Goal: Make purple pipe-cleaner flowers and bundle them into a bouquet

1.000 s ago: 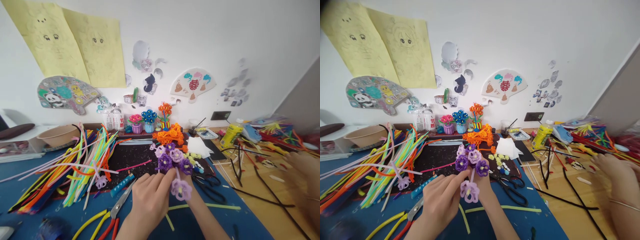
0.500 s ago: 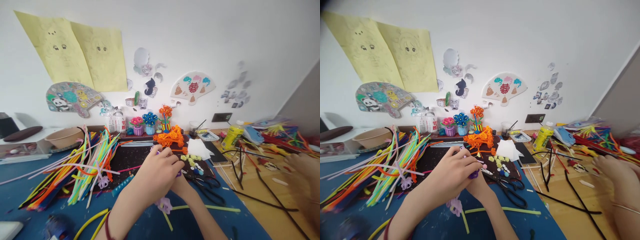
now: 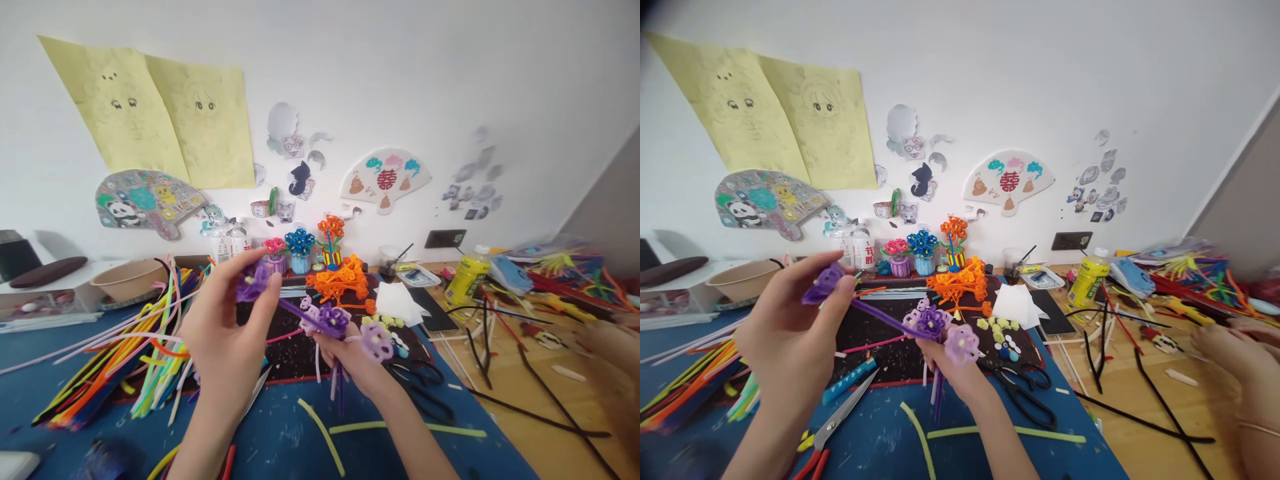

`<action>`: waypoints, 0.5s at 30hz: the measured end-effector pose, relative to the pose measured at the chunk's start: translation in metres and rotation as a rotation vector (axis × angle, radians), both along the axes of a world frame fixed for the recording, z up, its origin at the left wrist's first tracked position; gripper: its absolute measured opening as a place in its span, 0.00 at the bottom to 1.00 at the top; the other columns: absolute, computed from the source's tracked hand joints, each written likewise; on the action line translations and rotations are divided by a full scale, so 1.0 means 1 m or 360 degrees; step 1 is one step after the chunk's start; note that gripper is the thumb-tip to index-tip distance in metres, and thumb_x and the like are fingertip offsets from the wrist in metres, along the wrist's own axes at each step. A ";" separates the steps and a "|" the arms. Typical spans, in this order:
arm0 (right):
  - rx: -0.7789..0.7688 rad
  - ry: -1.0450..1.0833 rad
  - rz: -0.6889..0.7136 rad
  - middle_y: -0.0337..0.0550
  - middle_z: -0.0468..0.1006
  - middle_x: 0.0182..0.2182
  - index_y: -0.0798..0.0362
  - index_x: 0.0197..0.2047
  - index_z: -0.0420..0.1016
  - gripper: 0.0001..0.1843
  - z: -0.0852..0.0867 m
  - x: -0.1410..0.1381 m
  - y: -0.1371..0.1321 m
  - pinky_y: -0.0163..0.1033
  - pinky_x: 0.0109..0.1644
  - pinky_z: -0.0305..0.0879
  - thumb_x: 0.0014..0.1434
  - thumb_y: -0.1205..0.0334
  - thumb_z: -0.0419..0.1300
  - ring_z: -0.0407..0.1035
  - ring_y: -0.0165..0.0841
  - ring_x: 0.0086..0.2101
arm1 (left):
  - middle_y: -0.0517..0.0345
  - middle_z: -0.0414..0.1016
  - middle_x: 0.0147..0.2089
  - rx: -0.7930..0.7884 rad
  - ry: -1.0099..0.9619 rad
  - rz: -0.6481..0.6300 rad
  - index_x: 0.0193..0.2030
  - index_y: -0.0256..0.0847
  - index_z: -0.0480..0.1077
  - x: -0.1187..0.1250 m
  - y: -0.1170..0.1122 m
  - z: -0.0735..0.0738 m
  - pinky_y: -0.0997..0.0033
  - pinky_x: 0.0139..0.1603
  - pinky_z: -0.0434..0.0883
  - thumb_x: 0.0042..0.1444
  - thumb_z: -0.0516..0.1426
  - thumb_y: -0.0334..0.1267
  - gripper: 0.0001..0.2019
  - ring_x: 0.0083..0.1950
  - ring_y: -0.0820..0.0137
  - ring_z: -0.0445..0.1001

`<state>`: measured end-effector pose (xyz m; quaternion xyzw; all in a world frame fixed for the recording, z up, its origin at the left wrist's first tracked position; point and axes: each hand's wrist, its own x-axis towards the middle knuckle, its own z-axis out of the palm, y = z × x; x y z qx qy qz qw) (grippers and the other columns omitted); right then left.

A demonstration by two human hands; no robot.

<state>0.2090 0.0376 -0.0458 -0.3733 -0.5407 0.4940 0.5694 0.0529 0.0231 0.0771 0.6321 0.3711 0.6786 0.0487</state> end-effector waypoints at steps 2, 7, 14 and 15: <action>-0.0204 0.0144 0.0128 0.28 0.60 0.13 0.53 0.33 0.75 0.14 0.006 -0.001 0.000 0.32 0.18 0.51 0.50 0.50 0.66 0.53 0.23 0.14 | 0.60 0.76 0.44 -0.0042 0.0089 0.0062 0.48 0.45 0.72 -0.011 -0.001 -0.014 0.75 0.43 0.70 0.55 0.61 0.36 0.14 0.42 0.72 0.75; -0.0389 0.0197 0.0059 0.29 0.64 0.16 0.56 0.32 0.75 0.16 0.016 -0.003 -0.002 0.31 0.20 0.51 0.42 0.56 0.71 0.54 0.21 0.15 | 0.61 0.77 0.37 -0.0193 0.0516 -0.0122 0.47 0.43 0.72 -0.018 0.000 -0.058 0.79 0.32 0.70 0.55 0.61 0.37 0.12 0.32 0.75 0.75; -0.0380 0.0308 0.0167 0.32 0.71 0.23 0.53 0.32 0.74 0.14 0.015 0.000 -0.007 0.32 0.29 0.59 0.40 0.68 0.70 0.62 0.26 0.25 | 0.55 0.79 0.46 -0.0355 0.0783 -0.0237 0.57 0.45 0.66 0.003 0.001 -0.100 0.75 0.40 0.73 0.59 0.54 0.31 0.19 0.41 0.68 0.79; -0.0386 0.0322 0.0192 0.33 0.74 0.26 0.52 0.36 0.75 0.16 0.015 0.000 -0.008 0.33 0.34 0.62 0.41 0.68 0.70 0.65 0.27 0.28 | 0.55 0.79 0.46 -0.0436 0.0759 -0.0235 0.58 0.46 0.65 0.004 0.001 -0.102 0.75 0.40 0.73 0.58 0.53 0.28 0.21 0.41 0.68 0.79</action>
